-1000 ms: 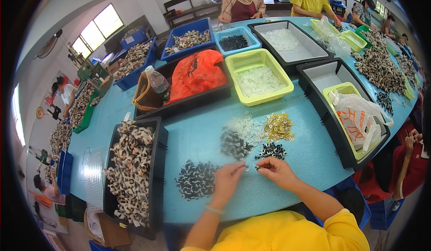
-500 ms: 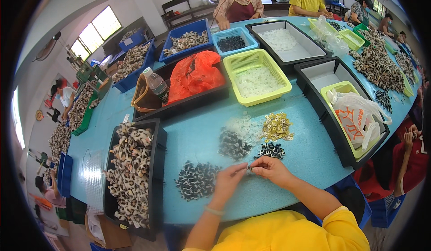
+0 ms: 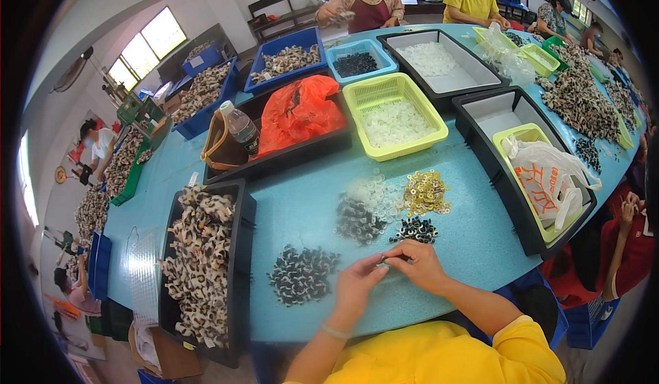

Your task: The person sorts small black and white plastic components by hand, placing them into different plastic trays and sorting bins.

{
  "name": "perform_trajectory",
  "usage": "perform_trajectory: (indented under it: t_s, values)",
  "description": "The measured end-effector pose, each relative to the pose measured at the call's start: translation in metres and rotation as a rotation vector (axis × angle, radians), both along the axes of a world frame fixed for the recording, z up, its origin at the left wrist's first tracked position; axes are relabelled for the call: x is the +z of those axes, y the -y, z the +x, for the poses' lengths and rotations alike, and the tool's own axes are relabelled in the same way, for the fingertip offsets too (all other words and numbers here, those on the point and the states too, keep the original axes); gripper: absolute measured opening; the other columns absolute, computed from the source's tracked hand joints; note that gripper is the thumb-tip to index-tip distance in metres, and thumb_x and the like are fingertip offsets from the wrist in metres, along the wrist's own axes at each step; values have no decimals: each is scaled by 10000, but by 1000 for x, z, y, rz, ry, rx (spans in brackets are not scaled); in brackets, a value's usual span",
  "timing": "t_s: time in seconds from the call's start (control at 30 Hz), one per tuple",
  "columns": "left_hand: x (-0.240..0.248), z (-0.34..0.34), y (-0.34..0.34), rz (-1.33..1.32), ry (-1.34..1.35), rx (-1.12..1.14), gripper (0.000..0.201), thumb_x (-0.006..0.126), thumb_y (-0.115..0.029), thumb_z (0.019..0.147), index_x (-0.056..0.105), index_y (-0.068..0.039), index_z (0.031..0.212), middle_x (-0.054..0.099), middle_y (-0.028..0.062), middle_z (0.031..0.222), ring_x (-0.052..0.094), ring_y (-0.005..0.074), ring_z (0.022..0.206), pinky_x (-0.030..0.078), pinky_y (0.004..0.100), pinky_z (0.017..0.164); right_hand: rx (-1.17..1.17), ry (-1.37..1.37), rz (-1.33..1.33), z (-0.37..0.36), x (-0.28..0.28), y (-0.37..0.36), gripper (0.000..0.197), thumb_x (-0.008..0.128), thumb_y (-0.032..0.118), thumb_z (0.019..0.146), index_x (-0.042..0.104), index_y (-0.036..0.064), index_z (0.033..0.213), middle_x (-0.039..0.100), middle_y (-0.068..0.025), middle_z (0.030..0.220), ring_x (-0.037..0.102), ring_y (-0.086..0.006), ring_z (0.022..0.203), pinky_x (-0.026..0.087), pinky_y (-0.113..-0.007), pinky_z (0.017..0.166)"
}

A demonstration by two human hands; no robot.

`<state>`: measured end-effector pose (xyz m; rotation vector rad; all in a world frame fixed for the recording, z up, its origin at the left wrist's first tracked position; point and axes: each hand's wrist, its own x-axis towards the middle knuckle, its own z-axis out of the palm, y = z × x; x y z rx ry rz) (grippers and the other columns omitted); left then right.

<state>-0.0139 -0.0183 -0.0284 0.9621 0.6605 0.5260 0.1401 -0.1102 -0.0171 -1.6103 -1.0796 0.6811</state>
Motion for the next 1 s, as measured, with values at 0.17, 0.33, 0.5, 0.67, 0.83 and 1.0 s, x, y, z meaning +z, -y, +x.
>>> perform_trajectory:
  t_s: [0.17,0.33,0.5,0.67,0.83,1.0]
  values:
    - [4,-10,11,373,-234,-19,219,745,-40,847,693,16,1053,687,19,921,590,44,780,487,193,701,-19,48,75,-22,1,19,184,702,56,845,704,54,1030,654,-92,872,625,-195,739,507,-302,631]
    - [1,-33,-4,748,-388,-14,140,764,-63,813,716,-23,939,691,34,873,609,105,745,485,235,663,59,36,18,-25,2,28,171,702,58,861,710,55,1031,677,-98,947,652,-208,799,524,-310,705]
    - [2,-55,-36,1465,-538,36,120,729,-34,775,687,-32,888,654,104,882,587,291,841,486,383,742,-15,725,159,23,7,-4,178,739,82,745,696,83,918,586,-68,948,531,-279,958,471,-378,838]
    - [4,-58,-46,1648,-695,-67,182,726,-42,769,690,-34,947,622,96,913,567,294,877,482,396,773,17,899,94,38,-8,-24,204,774,121,719,702,92,907,577,-51,956,521,-261,972,458,-385,856]
    - [36,-43,-34,1604,-618,-49,210,745,-79,769,702,-55,974,625,89,926,573,289,889,484,388,775,38,908,145,36,-1,-19,209,775,118,707,694,87,897,568,-46,948,511,-265,987,450,-384,875]
    - [20,-1,-20,1507,-404,-132,192,731,-91,790,703,-76,979,630,75,915,593,287,867,493,390,756,45,1,-49,28,23,6,119,727,87,854,700,81,970,619,-21,889,586,-127,803,482,-266,703]
